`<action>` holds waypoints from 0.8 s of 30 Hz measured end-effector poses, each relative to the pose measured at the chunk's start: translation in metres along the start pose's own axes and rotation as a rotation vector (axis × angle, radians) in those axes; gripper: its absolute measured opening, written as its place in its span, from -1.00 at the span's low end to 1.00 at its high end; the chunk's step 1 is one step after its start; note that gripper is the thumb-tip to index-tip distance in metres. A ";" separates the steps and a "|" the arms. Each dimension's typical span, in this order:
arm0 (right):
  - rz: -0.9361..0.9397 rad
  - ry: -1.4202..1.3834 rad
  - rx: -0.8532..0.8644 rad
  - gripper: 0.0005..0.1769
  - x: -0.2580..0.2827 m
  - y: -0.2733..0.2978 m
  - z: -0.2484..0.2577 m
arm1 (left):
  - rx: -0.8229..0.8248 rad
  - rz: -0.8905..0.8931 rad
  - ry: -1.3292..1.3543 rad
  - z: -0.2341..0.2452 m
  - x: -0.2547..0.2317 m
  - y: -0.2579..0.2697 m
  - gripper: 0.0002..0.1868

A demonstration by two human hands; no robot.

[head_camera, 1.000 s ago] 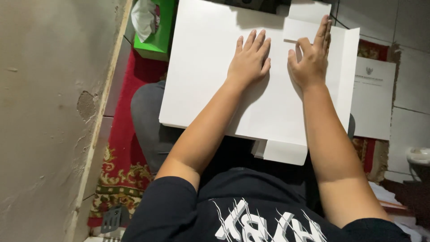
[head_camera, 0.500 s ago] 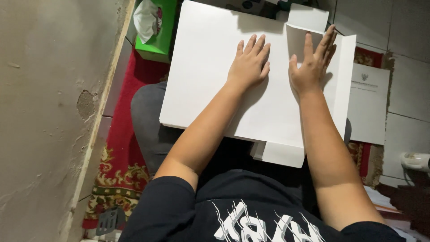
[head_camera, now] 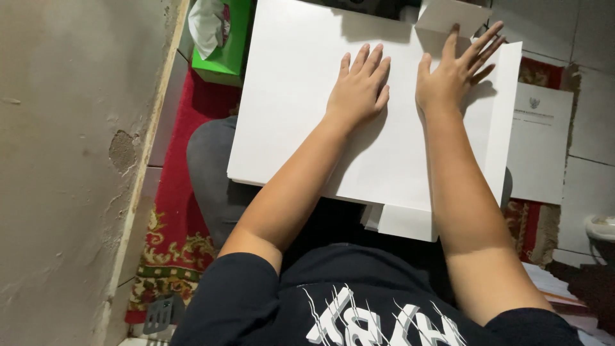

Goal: Folding and smoothing paper folders and inserting documents into them.

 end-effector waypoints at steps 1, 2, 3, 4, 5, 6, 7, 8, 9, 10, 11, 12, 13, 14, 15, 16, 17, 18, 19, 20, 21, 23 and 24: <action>0.000 0.000 0.003 -0.22 0.001 0.000 0.002 | 0.003 0.001 0.001 0.000 0.000 -0.001 -0.39; 0.050 0.017 -0.014 -0.33 0.003 -0.001 0.004 | 0.013 0.002 -0.001 -0.001 0.001 -0.001 -0.38; 0.100 0.034 -0.032 -0.42 0.004 -0.001 0.007 | 0.022 0.001 -0.002 -0.001 0.001 -0.002 -0.37; 0.099 0.036 -0.030 -0.42 0.008 -0.004 0.014 | 0.024 0.001 0.001 0.000 0.001 -0.002 -0.37; 0.241 -0.120 0.059 -0.39 0.014 -0.008 0.020 | 0.027 0.000 0.006 0.000 0.001 -0.002 -0.37; 0.383 -0.277 0.149 -0.35 0.019 -0.011 0.026 | 0.031 -0.001 0.011 0.001 0.001 -0.002 -0.38; 0.383 -0.277 0.151 -0.35 0.015 -0.018 0.021 | 0.032 0.000 0.012 0.003 0.000 -0.001 -0.38; 0.411 -0.266 0.143 -0.35 0.012 -0.025 0.016 | 0.039 -0.002 0.011 0.005 0.000 -0.001 -0.38; 0.440 -0.256 0.135 -0.36 0.010 -0.032 0.010 | 0.048 -0.003 0.010 0.007 0.000 0.001 -0.39; 0.442 -0.257 0.138 -0.36 0.012 -0.038 0.008 | 0.050 0.000 0.010 0.006 0.001 0.000 -0.39; 0.476 -0.192 0.092 -0.43 0.014 -0.043 0.005 | 0.043 0.005 0.008 0.004 0.001 0.000 -0.39; 0.511 -0.127 0.045 -0.48 0.016 -0.048 0.003 | 0.037 0.009 0.006 0.003 0.001 -0.001 -0.38; 0.509 -0.131 0.045 -0.48 0.015 -0.056 0.001 | 0.040 0.008 0.003 0.000 0.002 -0.001 -0.38; 0.578 -0.081 0.041 -0.55 0.014 -0.064 0.000 | 0.024 0.021 -0.010 -0.002 0.002 -0.002 -0.38; 0.644 -0.030 0.037 -0.61 0.012 -0.072 -0.001 | 0.008 0.031 -0.022 -0.004 0.002 -0.003 -0.38; 0.640 -0.033 0.038 -0.61 0.009 -0.081 -0.005 | 0.012 0.028 -0.024 0.002 0.000 -0.002 -0.38; 0.515 0.001 0.126 -0.55 0.005 -0.093 -0.010 | 0.046 0.037 0.008 0.007 -0.002 -0.002 -0.39; 0.390 0.034 0.214 -0.45 0.002 -0.104 -0.014 | 0.081 0.046 0.039 0.012 -0.003 -0.002 -0.39; 0.392 0.033 0.218 -0.45 0.007 -0.106 -0.024 | 0.084 0.049 0.040 0.010 -0.002 -0.003 -0.39; 0.448 0.093 0.128 -0.62 0.013 -0.107 -0.033 | 0.085 0.064 0.022 0.009 -0.002 -0.004 -0.38; 0.498 0.154 0.032 -0.75 0.017 -0.110 -0.041 | 0.083 0.073 0.004 0.007 -0.001 -0.008 -0.37; 0.500 0.145 -0.033 -0.78 0.008 -0.120 -0.052 | 0.071 0.076 -0.021 0.003 0.000 -0.010 -0.37; 0.503 0.135 -0.097 -0.78 0.004 -0.124 -0.058 | 0.060 0.081 -0.045 0.001 -0.001 -0.010 -0.37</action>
Point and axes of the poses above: each hand's wrist, its own y-axis away from the middle knuckle, its own z-axis out of the back of the hand, x = y × z, the point moved 1 cm from there along -y, towards the middle knuckle, and after that the axes turned 15 degrees about x, right-handed, at the moved point
